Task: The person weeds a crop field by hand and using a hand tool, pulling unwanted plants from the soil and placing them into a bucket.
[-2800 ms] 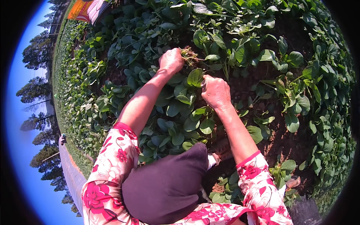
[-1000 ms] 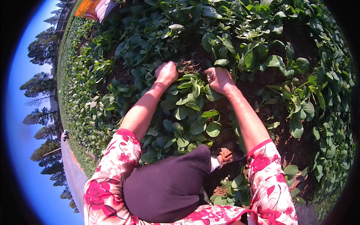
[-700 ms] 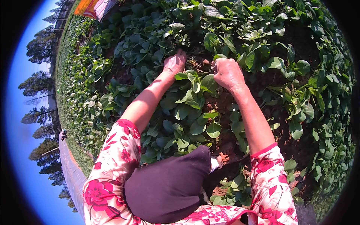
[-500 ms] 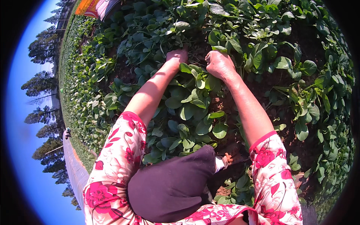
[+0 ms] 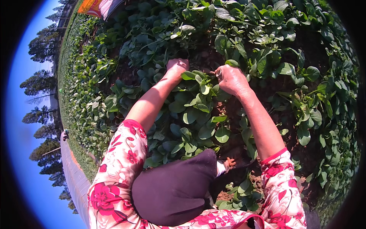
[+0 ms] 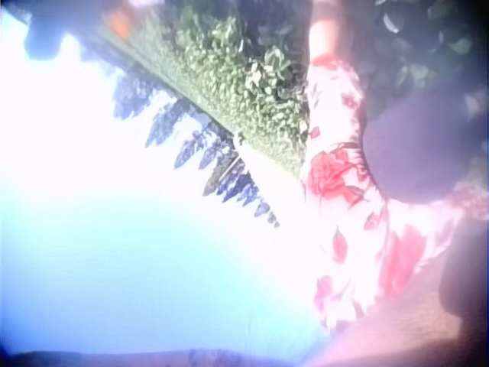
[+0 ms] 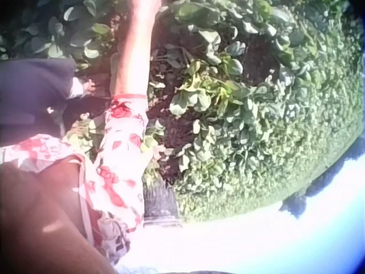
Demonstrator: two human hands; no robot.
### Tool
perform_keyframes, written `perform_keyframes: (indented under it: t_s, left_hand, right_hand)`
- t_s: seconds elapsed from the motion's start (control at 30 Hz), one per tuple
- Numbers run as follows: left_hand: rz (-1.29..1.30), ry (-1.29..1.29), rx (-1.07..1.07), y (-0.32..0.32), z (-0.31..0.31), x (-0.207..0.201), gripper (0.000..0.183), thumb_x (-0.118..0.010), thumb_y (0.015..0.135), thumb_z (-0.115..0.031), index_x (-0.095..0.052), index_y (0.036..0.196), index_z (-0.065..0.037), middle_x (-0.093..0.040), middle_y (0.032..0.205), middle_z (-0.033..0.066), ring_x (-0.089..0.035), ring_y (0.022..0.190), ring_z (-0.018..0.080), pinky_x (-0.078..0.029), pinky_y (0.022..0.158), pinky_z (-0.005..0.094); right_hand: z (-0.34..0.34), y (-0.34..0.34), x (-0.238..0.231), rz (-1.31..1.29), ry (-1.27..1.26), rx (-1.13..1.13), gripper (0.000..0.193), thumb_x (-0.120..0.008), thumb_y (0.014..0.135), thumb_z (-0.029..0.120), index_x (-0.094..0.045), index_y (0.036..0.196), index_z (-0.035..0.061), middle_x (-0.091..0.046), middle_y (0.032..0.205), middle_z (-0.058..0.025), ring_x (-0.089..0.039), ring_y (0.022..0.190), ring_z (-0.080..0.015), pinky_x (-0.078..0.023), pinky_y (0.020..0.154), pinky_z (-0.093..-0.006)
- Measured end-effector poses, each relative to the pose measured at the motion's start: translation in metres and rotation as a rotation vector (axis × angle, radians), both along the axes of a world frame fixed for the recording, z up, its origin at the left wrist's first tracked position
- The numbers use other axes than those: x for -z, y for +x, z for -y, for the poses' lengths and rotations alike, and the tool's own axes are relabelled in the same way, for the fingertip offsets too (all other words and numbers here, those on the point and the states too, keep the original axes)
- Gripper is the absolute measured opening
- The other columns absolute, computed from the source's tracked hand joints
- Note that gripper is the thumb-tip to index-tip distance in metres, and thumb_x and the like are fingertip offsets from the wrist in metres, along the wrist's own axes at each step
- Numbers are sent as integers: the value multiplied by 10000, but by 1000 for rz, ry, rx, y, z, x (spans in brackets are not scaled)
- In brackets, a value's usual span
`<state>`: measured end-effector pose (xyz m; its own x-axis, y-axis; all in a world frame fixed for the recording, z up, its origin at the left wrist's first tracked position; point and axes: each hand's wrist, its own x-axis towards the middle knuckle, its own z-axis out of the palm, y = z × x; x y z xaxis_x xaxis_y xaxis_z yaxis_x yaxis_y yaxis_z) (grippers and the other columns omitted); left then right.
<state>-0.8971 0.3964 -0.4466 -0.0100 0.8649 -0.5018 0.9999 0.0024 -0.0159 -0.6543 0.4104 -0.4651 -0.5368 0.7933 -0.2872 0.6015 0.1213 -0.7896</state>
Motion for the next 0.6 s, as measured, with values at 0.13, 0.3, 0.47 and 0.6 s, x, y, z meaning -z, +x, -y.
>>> perform_keyframes:
  t_s: [0.13,0.3,0.47,0.6]
  left_hand:
    - [-142,-5,-83,1,11,11,231,-671,760,-279,-686,833,-61,-687,800,155,-677,729,313,-528,632,396]
    - [-101,11,-246,-4,42,21,296,-591,801,-319,-705,880,-57,-696,902,195,-688,873,337,-550,739,426]
    - [-118,-42,-497,-13,61,29,322,-576,808,-281,-706,982,-43,-681,998,218,-665,956,371,-539,800,444]
    - [-87,179,-275,-14,52,34,233,-571,798,-220,-699,885,-45,-684,900,218,-683,837,367,-548,722,452]
  right_hand:
    - [4,-29,-4,-106,-140,159,224,-597,759,53,-699,957,77,-694,913,-156,-679,879,-306,-534,793,-380]
    - [-4,-72,11,-5,1,-12,212,-664,678,67,-717,883,79,-689,848,-159,-669,833,-337,-545,769,-399]
    - [0,-51,7,51,241,-236,185,-691,685,119,-724,864,149,-682,780,-132,-668,775,-325,-541,686,-418]
    - [-4,-45,1,-8,206,-219,225,-666,682,73,-723,893,125,-681,779,-135,-668,769,-320,-536,686,-409]
